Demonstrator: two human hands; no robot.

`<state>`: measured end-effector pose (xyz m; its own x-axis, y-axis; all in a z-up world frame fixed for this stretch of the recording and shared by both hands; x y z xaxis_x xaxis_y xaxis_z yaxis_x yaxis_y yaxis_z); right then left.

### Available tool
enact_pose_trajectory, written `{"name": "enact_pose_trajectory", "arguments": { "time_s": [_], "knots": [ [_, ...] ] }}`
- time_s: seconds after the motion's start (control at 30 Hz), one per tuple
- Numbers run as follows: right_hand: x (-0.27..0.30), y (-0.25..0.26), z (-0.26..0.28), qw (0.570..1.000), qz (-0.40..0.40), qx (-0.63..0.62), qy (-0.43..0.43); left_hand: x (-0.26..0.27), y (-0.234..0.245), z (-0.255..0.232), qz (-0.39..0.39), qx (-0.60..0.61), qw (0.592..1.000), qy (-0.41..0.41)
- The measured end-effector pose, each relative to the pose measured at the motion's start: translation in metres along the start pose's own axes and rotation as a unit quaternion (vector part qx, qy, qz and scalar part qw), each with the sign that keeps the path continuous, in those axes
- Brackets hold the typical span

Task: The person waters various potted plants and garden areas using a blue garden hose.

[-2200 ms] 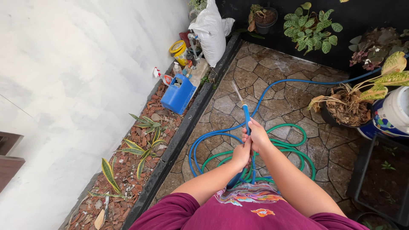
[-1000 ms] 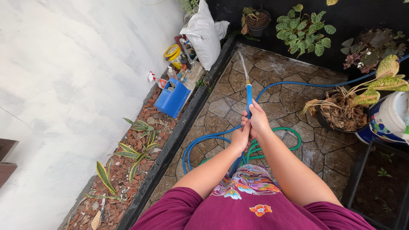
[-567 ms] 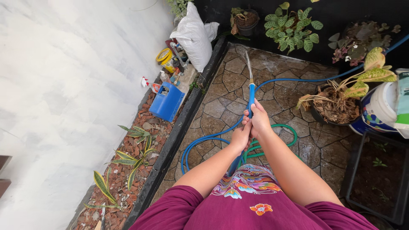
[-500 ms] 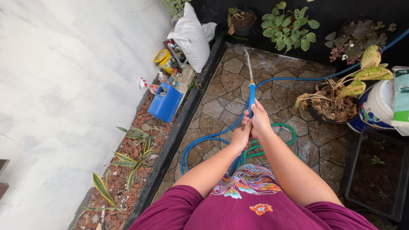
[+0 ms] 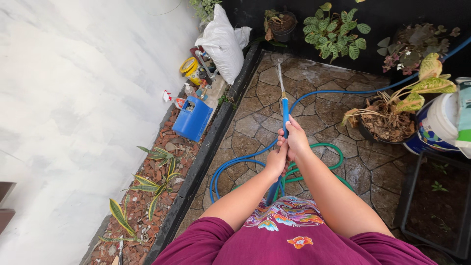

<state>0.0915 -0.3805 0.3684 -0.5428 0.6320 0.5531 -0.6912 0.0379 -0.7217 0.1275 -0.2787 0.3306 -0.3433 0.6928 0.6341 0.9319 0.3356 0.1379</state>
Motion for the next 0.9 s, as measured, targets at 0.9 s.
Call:
{"name": "enact_pose_trajectory", "arguments": {
  "time_s": [0.9],
  "knots": [
    [0.003,-0.025,-0.037,1.0,0.002,0.002,-0.027,0.015,0.037,0.011,-0.017,0.017,1.0,0.008]
  ]
}}
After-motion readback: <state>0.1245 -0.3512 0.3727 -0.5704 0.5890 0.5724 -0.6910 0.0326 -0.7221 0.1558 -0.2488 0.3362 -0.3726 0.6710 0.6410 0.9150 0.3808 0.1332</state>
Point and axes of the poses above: each hand's wrist, its own x-axis away from the middle knuckle, its own y-axis out of the back of the hand, z = x × y, the point moved 5 cm from there along -x, towards the middle knuckle, and after that the axes turned 15 degrees about -x, right-handed, at the moved point
